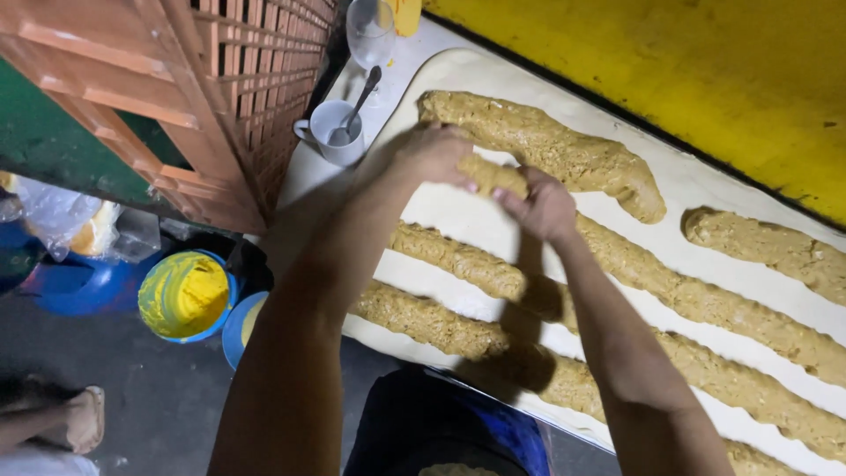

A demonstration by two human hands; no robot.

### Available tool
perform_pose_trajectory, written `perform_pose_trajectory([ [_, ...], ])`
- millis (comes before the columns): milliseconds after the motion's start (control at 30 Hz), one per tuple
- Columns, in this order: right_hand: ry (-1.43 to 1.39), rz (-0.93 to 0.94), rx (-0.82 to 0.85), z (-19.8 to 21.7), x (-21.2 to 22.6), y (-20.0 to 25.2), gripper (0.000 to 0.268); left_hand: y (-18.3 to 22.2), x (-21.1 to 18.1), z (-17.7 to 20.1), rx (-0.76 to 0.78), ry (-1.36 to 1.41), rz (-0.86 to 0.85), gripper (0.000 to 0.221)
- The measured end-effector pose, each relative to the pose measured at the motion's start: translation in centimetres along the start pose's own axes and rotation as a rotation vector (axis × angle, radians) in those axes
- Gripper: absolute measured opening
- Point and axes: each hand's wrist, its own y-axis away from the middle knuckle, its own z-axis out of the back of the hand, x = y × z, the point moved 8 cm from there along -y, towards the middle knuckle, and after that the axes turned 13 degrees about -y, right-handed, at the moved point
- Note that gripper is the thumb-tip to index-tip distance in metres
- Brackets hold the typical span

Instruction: Spreading and pressing filling onto long strips of dough on a bakery work table.

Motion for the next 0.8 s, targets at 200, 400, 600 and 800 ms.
perform_pose_trajectory([
  [200,0.344,0.002,0.002,-1.7,-0.4,-1.0,0.071,2.1,3.1,3.8,0.142,0.066,0.151,0.072],
  [400,0.511,0.039,0.111,-1.4,5.8,1.9,0.088,9.9,3.0,9.2,0.020,0.148,0.171,0.100],
  [600,0.509,0.095,0.159,-6.2,3.6,-1.6,0.082,8.4,3.2,5.2,-0.179,0.092,0.151,0.053],
  [800,0.587,0.088,0.127,-7.0,5.0,-0.3,0.079,10.6,4.7,5.5,-0.111,0.196,0.238,0.076],
])
